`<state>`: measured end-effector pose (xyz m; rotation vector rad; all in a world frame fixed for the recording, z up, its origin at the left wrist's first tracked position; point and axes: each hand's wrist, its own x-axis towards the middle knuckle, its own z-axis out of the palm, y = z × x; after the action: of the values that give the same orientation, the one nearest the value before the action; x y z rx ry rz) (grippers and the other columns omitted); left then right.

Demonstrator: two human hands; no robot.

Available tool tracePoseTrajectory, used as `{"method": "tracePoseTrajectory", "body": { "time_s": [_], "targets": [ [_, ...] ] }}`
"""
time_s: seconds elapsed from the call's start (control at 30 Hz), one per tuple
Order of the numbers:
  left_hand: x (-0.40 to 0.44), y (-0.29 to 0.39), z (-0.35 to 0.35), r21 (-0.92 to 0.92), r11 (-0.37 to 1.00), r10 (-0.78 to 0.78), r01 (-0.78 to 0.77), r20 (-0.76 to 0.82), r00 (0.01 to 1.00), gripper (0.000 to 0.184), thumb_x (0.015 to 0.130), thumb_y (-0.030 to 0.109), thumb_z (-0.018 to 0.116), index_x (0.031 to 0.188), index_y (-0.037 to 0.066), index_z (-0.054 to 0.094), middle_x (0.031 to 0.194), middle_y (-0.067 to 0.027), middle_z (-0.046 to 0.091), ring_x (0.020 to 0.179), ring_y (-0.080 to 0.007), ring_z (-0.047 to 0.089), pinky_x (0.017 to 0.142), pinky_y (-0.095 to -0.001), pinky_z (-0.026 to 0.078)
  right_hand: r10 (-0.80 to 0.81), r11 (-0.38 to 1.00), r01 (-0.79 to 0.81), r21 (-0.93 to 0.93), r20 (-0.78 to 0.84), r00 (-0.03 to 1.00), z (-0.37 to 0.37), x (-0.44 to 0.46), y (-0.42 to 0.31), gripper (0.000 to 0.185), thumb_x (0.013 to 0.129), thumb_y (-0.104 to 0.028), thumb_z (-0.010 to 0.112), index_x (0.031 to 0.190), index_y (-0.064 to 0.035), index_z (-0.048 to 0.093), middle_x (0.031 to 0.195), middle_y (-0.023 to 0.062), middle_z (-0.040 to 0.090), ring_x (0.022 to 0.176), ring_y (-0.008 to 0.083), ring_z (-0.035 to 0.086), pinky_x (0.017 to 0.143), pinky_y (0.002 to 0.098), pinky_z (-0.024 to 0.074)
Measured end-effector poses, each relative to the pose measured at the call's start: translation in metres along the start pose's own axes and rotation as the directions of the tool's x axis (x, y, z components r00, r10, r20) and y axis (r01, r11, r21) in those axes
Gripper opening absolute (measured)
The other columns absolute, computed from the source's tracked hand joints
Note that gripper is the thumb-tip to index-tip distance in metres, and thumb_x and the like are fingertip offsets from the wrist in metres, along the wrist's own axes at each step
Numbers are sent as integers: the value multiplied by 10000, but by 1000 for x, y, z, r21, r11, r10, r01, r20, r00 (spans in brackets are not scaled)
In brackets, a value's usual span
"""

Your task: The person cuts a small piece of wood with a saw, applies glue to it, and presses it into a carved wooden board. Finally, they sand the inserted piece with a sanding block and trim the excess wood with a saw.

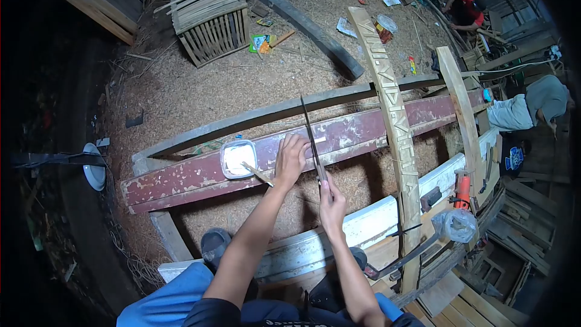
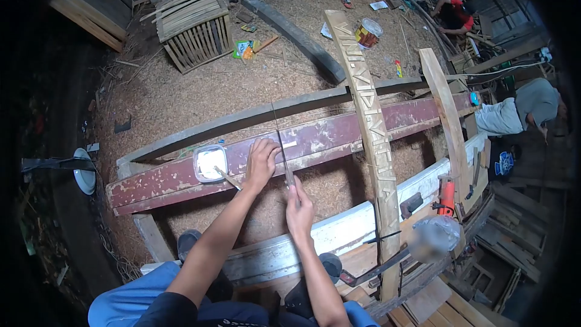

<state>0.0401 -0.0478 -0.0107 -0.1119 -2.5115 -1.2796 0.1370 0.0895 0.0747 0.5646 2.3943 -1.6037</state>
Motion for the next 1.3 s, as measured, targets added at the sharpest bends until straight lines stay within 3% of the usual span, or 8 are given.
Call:
{"method": "tracePoseTrajectory", "body": {
  "time_s": [0.07,0.2,0.33,0.63,0.73,0.93,1.1,1.3],
  "targets": [
    [1,-1,-1,2,1000,2,-2,-2,1000,108,902,42,679,999,18,720,1017,-140,659,1015,-351,606,898,-442,477,-255,967,254,-30,-95,962,-4,-16,23,415,1086,-243,550,1415,2,611,1241,303,700,1212,306,687,1006,387,515],
    [0,-2,0,-25,1000,7,-7,-2,1000,106,902,43,695,997,6,723,1014,-155,666,1010,-361,613,897,-443,483,10,1000,-10,-1,6,1000,0,3,-26,411,1089,-203,550,1419,37,598,1373,261,655,1321,273,610,1120,387,453],
    [-1,-1,1,-27,1000,0,0,7,1000,106,915,40,651,997,17,714,1021,-129,662,1016,-339,605,905,-434,477,-273,961,274,18,-69,960,-11,-17,-5,417,1092,-254,551,1404,15,616,1228,286,714,1166,276,703,993,388,518],
    [-4,5,4,-11,999,42,-42,9,999,89,909,45,667,982,26,715,982,-118,648,982,-325,605,853,-427,466,-219,975,215,-55,-76,973,-6,-10,3,408,1078,-227,562,1387,31,628,1328,261,680,1277,346,648,1062,411,493],
    [-3,7,1,-19,999,39,-38,17,999,103,911,51,659,992,24,717,986,-119,646,989,-328,603,870,-425,471,-40,999,39,-30,-32,999,-4,-2,-1,395,1078,-219,561,1389,13,636,1370,244,662,1318,323,621,1106,406,467],
    [-6,3,4,-27,1000,1,0,33,999,126,914,40,643,1015,23,717,999,-129,645,998,-343,599,898,-440,479,-275,961,271,-54,-100,956,-8,-18,6,411,1089,-261,540,1386,7,634,1253,274,706,1214,341,688,1016,398,513],
    [-1,2,3,-67,998,-12,13,6,1000,129,908,20,639,1016,16,711,1004,-135,643,1016,-349,597,911,-439,478,-108,993,109,34,-35,993,6,23,3,395,1081,-226,559,1391,7,634,1349,252,669,1302,321,634,1089,397,476],
    [-2,2,5,-64,998,-23,24,27,999,123,907,18,636,1007,0,706,1023,-149,651,1008,-362,600,911,-449,483,-206,978,204,-36,-81,975,-11,-5,31,404,1076,-238,573,1385,17,632,1270,258,709,1232,312,679,1037,368,504]
  ]
}}
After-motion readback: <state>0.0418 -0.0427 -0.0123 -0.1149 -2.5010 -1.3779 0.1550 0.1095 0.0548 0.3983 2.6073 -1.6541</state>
